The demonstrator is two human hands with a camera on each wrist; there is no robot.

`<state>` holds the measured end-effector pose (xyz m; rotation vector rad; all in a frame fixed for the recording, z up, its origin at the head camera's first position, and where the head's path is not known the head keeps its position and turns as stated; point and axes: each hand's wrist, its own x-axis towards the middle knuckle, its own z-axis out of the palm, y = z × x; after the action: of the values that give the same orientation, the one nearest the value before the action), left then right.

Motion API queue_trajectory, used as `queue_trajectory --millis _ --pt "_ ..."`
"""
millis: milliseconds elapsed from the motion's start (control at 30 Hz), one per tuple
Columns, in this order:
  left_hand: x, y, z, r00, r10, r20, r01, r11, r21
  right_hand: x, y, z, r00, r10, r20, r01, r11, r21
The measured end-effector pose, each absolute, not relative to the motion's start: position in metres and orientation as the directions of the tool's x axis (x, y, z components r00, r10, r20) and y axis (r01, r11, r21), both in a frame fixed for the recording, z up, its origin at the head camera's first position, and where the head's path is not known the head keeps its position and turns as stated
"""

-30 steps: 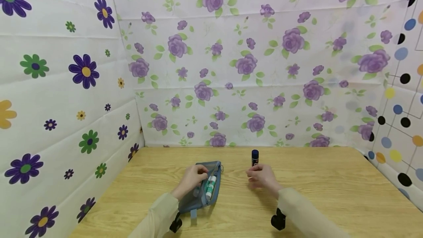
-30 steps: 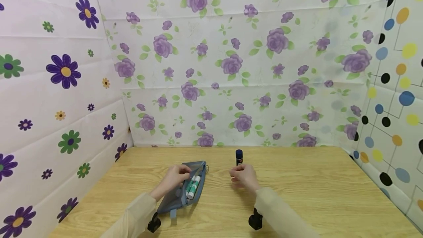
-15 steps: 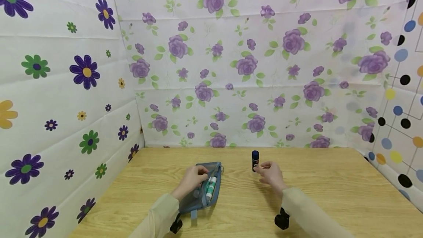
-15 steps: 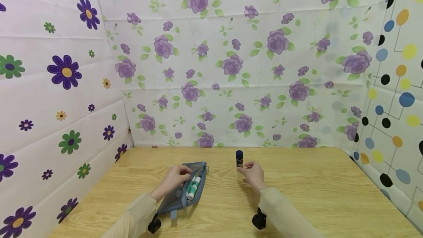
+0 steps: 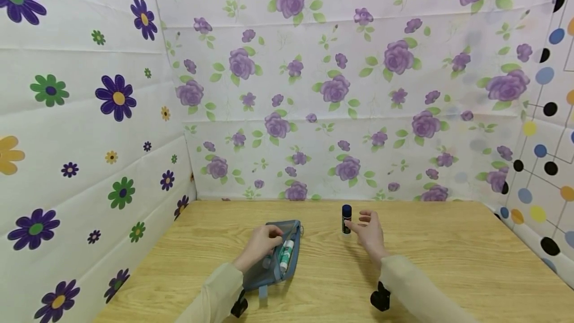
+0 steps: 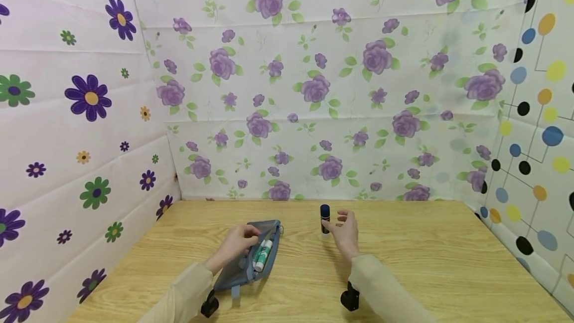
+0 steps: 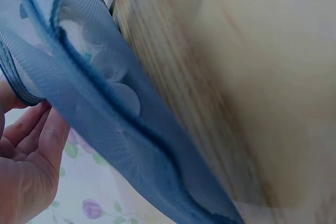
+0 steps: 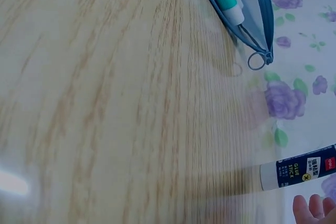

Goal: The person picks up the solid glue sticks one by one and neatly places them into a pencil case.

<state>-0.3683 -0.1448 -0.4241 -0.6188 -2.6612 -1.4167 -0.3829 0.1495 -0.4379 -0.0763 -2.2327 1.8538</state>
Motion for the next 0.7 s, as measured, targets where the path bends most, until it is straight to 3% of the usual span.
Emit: queue_trajectory --millis 700 --pt "-0.367 -0.145 -0.425 -0.916 0.317 0.245 0.381 0.498 0.779 -0.393 0.135 -0.447 -0.962 0.171 0.212 -0.19 0.137 -0.972"
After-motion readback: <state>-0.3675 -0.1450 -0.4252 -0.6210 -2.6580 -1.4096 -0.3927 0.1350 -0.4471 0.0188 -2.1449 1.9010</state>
